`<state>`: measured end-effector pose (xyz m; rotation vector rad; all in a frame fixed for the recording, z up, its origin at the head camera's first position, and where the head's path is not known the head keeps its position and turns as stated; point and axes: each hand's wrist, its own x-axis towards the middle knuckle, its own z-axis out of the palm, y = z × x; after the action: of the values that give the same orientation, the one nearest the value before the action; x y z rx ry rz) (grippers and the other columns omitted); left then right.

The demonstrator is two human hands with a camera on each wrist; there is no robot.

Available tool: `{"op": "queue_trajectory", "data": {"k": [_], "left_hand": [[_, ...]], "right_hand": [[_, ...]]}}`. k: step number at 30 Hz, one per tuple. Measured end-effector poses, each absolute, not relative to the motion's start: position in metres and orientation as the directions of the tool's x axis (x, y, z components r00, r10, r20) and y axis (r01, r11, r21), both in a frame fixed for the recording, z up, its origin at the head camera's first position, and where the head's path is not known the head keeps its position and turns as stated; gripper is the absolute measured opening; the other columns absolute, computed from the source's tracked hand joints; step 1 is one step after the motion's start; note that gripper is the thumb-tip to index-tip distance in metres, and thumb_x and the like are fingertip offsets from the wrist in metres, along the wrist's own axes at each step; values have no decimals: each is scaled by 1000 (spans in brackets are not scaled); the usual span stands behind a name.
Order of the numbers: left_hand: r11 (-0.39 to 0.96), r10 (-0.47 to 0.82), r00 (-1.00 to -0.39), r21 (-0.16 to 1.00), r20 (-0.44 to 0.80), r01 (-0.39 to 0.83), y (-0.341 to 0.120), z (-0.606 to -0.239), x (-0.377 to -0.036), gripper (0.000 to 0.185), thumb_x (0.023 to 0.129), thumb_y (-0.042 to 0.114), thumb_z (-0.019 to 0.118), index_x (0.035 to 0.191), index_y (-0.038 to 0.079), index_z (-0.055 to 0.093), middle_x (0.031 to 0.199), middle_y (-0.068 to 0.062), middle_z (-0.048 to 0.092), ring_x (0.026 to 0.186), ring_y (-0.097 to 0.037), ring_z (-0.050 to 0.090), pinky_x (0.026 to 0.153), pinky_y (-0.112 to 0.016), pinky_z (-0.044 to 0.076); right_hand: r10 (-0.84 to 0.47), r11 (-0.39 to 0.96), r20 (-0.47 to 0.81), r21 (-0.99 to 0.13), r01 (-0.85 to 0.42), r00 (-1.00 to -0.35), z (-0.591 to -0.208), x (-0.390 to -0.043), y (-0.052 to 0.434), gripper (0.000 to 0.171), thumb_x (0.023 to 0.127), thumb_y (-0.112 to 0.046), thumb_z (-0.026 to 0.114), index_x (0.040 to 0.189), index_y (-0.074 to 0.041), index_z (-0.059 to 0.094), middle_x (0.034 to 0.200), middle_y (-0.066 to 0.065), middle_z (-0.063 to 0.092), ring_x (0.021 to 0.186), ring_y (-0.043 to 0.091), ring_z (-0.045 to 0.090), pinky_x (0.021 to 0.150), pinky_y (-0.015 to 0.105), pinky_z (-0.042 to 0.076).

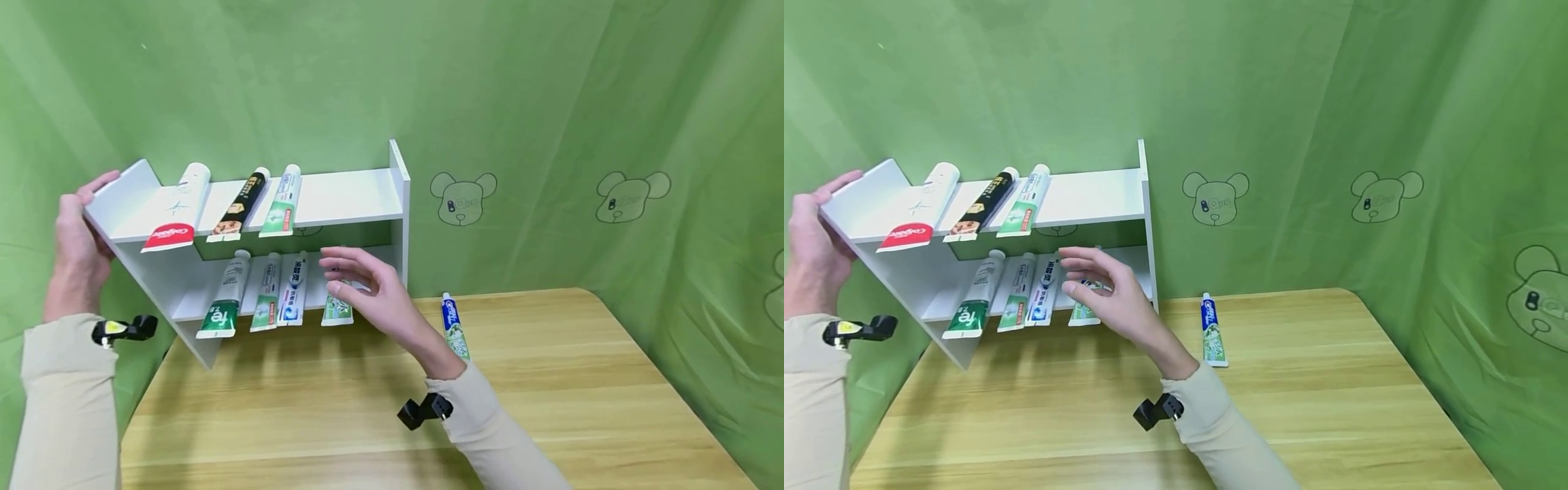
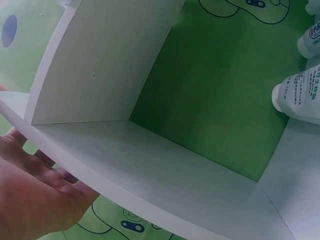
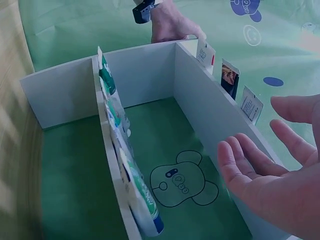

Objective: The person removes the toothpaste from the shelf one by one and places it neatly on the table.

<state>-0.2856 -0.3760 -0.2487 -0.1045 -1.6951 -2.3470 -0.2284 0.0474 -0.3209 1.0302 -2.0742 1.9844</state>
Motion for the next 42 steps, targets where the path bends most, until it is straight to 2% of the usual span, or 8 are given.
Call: {"op": "queue_trajectory", "data": {"k": [4,8,17,25,29,32,36,42], "left_hand": [[-289,-159,-967,926,201,241,-376,-249,-285,43,104,33,44,145,24,54,117,2,67,86,-12,64,59,-25,51],[-287,-164,-964,924,211,251,-375,-250,-285,43,103,33,44,144,24,54,116,2,68,84,-12,64,57,-25,51],[-288,-183,-959,921,215,262,-372,-249,-287,45,102,33,45,145,23,55,112,2,70,78,-11,64,52,-24,48],[-279,-190,-961,927,203,251,-372,-248,-286,44,104,34,43,145,25,55,114,2,69,80,-11,64,53,-24,48],[-285,-190,-962,927,196,245,-372,-249,-285,44,103,34,43,145,25,55,116,3,69,82,-11,64,55,-25,49],[-289,-188,-962,925,197,246,-373,-249,-285,44,103,34,43,145,24,55,117,2,68,84,-11,64,56,-25,50],[-287,-191,-961,925,200,249,-373,-248,-285,44,104,33,42,145,24,55,119,2,68,86,-12,64,58,-24,50],[-284,-190,-962,927,194,243,-373,-249,-285,45,104,34,42,147,25,54,119,3,67,88,-12,63,59,-24,50]], "right_hand": [[-392,-80,495,-858,-507,-776,-317,-231,44,46,100,-7,66,145,-16,56,133,3,66,124,26,63,105,37,50],[-394,-93,494,-861,-501,-775,-312,-233,40,49,100,-6,65,146,-14,53,134,9,65,123,29,63,104,36,51],[-384,-131,510,-856,-501,-770,-300,-240,32,43,102,-10,63,144,-14,56,133,11,66,123,27,64,104,36,51],[-380,-220,470,-882,-416,-797,-287,-249,16,42,102,-10,63,144,-12,56,129,15,66,116,36,67,94,40,57],[-392,-238,443,-896,-376,-807,-282,-252,10,42,103,-10,62,145,-10,55,129,18,65,115,38,67,96,47,56],[-395,-244,422,-904,-350,-816,-279,-254,7,43,103,-11,61,145,-10,54,129,22,64,113,36,69,95,47,56],[-407,-273,407,-909,-316,-818,-276,-257,3,43,104,-11,61,146,-10,53,128,28,64,111,34,70,93,42,58],[-417,-321,375,-913,-252,-828,-269,-260,-8,43,104,-12,60,147,-9,52,124,24,67,108,36,71,91,41,58]]}}
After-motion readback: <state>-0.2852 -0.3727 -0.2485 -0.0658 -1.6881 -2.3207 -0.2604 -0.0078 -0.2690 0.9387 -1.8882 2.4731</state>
